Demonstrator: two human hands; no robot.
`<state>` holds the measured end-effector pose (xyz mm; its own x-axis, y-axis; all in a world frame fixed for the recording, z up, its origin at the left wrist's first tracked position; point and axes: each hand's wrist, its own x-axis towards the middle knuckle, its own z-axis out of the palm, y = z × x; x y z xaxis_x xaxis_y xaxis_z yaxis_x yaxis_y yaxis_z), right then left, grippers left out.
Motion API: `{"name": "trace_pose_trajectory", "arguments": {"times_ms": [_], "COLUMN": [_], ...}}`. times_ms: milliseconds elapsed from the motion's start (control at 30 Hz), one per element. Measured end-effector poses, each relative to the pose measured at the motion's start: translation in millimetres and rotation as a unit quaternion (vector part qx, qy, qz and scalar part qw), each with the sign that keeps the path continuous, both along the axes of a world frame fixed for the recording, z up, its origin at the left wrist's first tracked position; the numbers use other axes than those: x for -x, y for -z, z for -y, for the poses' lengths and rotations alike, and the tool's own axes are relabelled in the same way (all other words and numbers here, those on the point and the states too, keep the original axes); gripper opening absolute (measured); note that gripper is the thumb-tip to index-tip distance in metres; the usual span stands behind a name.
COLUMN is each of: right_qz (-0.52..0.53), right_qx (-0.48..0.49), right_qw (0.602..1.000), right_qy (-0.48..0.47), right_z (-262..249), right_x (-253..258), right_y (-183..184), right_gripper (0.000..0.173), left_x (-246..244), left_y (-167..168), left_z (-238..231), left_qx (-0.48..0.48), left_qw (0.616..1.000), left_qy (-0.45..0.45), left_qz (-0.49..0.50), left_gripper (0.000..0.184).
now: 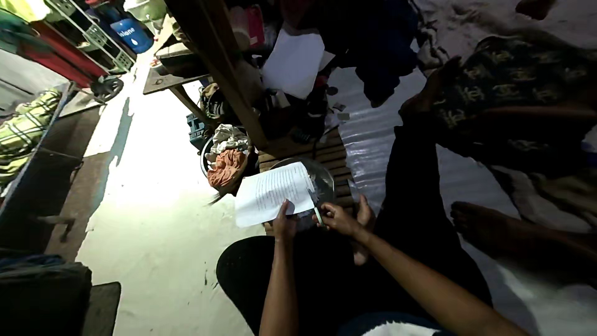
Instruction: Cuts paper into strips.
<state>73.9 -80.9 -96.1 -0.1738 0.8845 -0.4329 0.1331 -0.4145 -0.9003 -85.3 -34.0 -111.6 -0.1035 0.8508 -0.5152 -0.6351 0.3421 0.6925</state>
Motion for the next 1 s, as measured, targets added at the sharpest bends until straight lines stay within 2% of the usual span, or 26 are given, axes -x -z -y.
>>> {"name": "trace_pose_trajectory", "arguments": {"times_ms": [333, 533, 700, 1000], "right_qz": [0.017, -0.002, -0.004, -0.010], "right_qx": [-0.035, -0.046, -0.034, -0.008], "right_qw": [0.998, 0.995, 0.995, 0.994], "right_qy": [0.039, 0.088, 0.093, 0.105], "right_z": [1, 5, 7, 3], "right_x": [-5, -1, 0, 0], "right_y": [6, 10, 15, 6], "right_gripper": [0.031, 0.022, 0.023, 0.022], "left_x": [-11, -16, -17, -13], "left_y": [1, 3, 2, 0], "left_z": [7, 12, 13, 20], "left_qx": [-0.001, 0.005, 0.024, 0.006], "left_qw": [0.999, 0.999, 0.998, 0.990], "left_qy": [0.015, 0.037, 0.038, 0.097], "left_qz": [-0.028, -0.025, -0.033, -0.098], "left_gripper": [0.016, 0.018, 0.021, 0.021]}}
